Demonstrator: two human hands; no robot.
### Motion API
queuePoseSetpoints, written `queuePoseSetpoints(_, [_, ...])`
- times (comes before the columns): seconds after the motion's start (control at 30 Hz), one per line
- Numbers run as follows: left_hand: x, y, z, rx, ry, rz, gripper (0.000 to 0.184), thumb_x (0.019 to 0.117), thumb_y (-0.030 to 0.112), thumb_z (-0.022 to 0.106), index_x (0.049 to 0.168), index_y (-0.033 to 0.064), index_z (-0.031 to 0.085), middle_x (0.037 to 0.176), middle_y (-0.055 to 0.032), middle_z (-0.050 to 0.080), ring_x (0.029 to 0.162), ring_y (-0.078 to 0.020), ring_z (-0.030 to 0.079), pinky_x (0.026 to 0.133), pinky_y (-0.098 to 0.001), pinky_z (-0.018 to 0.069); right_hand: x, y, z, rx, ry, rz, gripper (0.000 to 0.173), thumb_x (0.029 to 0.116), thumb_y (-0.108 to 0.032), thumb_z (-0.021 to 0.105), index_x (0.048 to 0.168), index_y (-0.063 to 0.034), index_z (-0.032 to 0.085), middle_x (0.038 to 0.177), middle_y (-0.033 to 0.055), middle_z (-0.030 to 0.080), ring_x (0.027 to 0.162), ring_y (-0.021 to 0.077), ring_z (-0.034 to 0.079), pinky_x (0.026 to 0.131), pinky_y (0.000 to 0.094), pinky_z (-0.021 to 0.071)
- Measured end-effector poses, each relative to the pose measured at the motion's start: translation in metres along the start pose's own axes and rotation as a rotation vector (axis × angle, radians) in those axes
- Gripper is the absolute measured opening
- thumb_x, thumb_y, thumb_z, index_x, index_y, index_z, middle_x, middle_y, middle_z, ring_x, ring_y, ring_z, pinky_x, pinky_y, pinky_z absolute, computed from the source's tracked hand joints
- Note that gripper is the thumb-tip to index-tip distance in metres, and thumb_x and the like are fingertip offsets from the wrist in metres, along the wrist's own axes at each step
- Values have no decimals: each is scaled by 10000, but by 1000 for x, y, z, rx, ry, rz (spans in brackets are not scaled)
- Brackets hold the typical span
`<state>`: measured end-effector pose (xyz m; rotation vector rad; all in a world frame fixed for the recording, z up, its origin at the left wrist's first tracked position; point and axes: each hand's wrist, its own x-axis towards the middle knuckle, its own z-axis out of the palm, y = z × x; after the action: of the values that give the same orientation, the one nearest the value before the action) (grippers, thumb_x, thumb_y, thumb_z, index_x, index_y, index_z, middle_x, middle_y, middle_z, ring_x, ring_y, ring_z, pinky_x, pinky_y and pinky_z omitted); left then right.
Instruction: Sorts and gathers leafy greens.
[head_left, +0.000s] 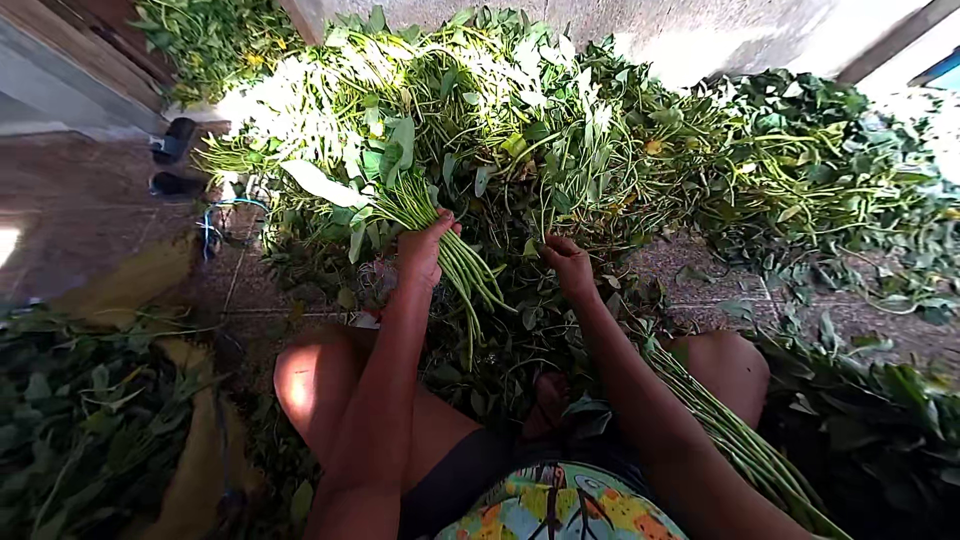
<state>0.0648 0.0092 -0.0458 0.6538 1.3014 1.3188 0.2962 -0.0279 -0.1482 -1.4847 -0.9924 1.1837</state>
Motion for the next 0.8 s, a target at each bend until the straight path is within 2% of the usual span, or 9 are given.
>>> queuePoseSetpoints(0.1, [1,-5,0,24,2,7,117,973,8,652,1089,6,641,874,-70,700,727,-153,691,714,-303,615,4,10,-8,-370,-312,321,379,998,-168,663,1344,-20,618,1243,212,656,1048,302,661,931,497,535])
queuePoseSetpoints(0.2, [4,-2,1,41,27,4,105,972,3,650,1072,17,621,863,-56,683,720,-138,684,716,-298,616,-6,0,6,-743,-785,281,348,1001,-159,653,1318,-16,646,1262,218,651,1104,313,643,987,504,496])
queuePoseSetpoints(0.3, [5,-1,1,71,58,7,123,964,4,663,1082,11,628,881,-59,687,722,-136,690,719,-295,617,-9,11,19,-980,-1083,187,380,988,-242,691,1291,-14,683,1283,255,657,1235,438,595,1061,678,398])
queuePoseSetpoints(0.37, [7,1,1,61,71,13,118,960,0,667,1073,12,634,871,-60,687,718,-138,690,715,-292,618,11,0,9,-894,-916,196,404,1030,-241,635,1315,46,633,1307,280,627,1255,428,579,1099,615,392])
queuePoseSetpoints(0.47, [6,4,-2,68,59,17,119,972,22,660,1089,10,640,855,-61,692,718,-137,687,707,-291,610,63,-21,-15,-581,-190,126,366,1054,-230,557,1267,57,638,1160,281,683,1071,420,679,968,609,517])
queuePoseSetpoints(0.53, [4,8,-2,67,52,16,100,976,24,654,1075,11,644,855,-64,698,722,-143,692,706,-290,609,96,-45,-24,-494,122,91,401,1075,-264,488,1293,46,619,1189,283,669,1102,427,662,971,615,505])
queuePoseSetpoints(0.67, [4,13,0,27,63,14,108,966,6,660,1072,15,642,880,-71,698,724,-148,696,708,-299,619,146,-61,-20,-611,135,186,538,1079,-413,486,1315,55,608,1309,319,609,1275,461,569,1064,638,418])
queuePoseSetpoints(0.73, [1,12,-1,7,72,15,118,966,22,668,1081,33,646,890,-61,699,729,-144,694,710,-299,617,160,-69,-20,-643,90,187,454,1009,-306,620,1321,24,624,1334,308,601,1290,466,554,1064,668,410])
queuePoseSetpoints(0.8, [-3,14,-2,3,71,5,119,968,58,682,1085,58,661,912,-46,704,750,-137,692,726,-295,610,157,-98,-21,-441,192,64,429,990,-193,601,1347,44,590,1307,294,612,1216,419,603,1025,610,466])
